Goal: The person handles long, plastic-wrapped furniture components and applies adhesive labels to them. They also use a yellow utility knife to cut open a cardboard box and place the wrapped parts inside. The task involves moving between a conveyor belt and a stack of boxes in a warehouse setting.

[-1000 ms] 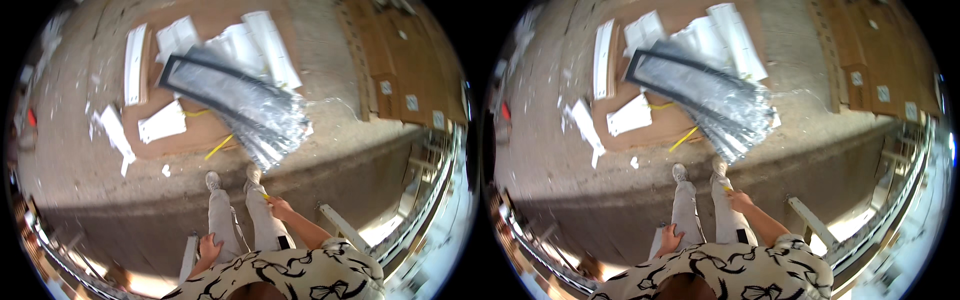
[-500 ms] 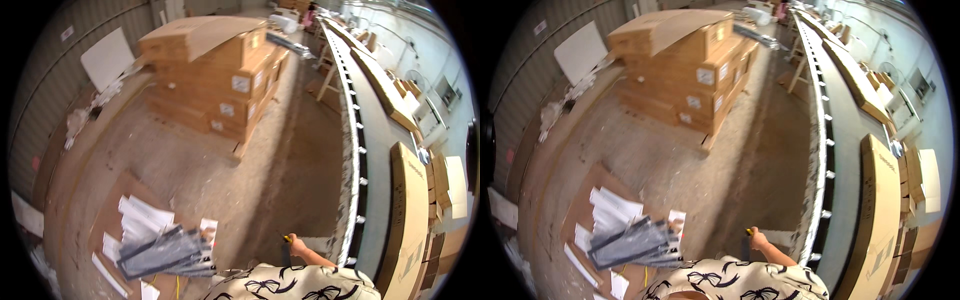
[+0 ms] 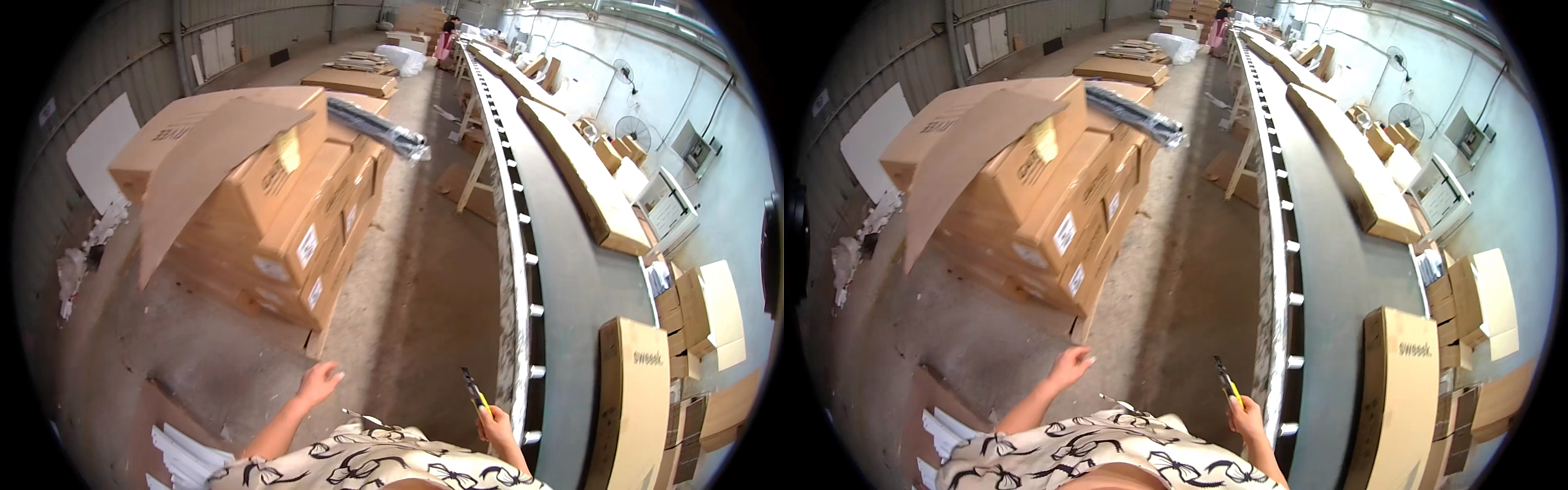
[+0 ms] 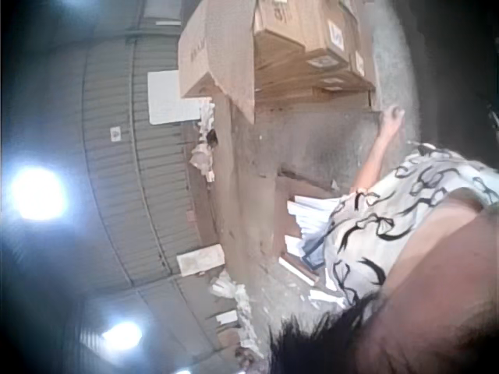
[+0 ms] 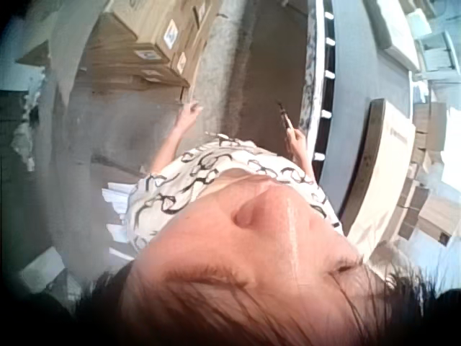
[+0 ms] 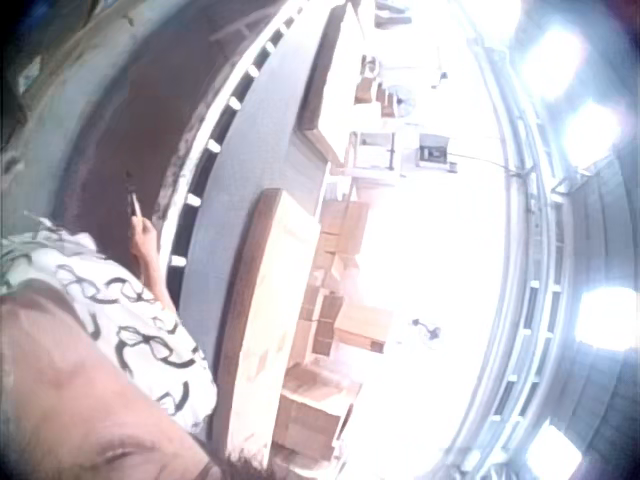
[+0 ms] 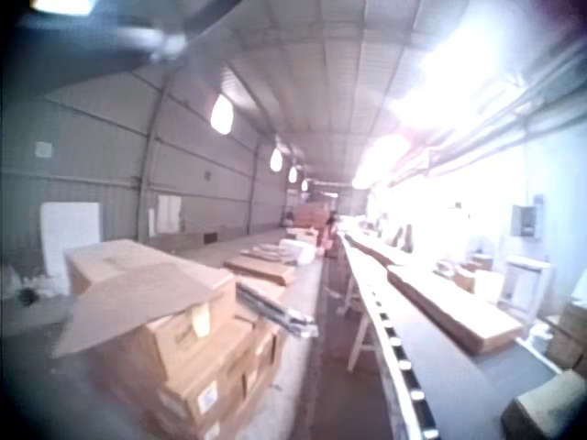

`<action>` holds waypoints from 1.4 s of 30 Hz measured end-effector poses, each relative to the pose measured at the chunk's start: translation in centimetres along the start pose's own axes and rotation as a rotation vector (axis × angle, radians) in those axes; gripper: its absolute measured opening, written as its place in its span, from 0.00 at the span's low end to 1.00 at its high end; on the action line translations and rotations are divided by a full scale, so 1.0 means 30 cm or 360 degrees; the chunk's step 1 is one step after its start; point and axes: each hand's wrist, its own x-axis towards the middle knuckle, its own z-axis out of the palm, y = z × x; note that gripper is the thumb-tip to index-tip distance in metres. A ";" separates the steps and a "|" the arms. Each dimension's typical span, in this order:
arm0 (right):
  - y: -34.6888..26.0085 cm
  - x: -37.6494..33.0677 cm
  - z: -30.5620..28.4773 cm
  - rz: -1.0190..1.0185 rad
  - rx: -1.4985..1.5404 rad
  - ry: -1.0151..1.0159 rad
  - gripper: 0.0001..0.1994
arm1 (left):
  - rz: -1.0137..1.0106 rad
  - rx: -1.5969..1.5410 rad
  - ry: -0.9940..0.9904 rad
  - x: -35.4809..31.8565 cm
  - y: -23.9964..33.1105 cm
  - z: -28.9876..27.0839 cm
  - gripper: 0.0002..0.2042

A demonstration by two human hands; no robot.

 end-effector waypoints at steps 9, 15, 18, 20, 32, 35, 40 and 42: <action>-0.608 0.822 -0.562 -0.0664 0.1392 0.0530 0.12 | 0.0842 -0.0063 0.0506 1.137 0.897 -0.171 0.10; -1.261 1.567 -0.528 -0.0807 0.1114 0.0155 0.07 | 0.0467 -0.0095 0.0625 1.641 1.039 -0.365 0.09; -1.573 1.947 -0.456 -0.0728 0.0692 0.0016 0.06 | 0.0407 0.0027 0.0790 1.930 1.056 -0.392 0.08; -1.707 2.153 -0.402 -0.0646 0.0430 -0.0026 0.07 | 0.0585 0.0391 0.0876 2.111 1.039 -0.401 0.08; -2.541 3.330 -0.705 -0.0285 0.0951 0.0008 0.16 | 0.0258 0.0889 0.0600 3.084 1.258 -0.469 0.09; -2.821 3.775 -0.614 -0.0526 0.1068 -0.0271 0.16 | -0.0128 0.0705 0.0605 3.283 1.331 -0.438 0.11; -3.233 4.236 -0.129 -0.0196 0.0766 -0.0658 0.13 | -0.0398 0.0284 0.0786 3.704 1.431 -0.407 0.11; -3.352 4.372 0.018 -0.0177 0.0526 -0.0858 0.14 | -0.0395 0.0314 0.0724 3.934 1.440 -0.388 0.11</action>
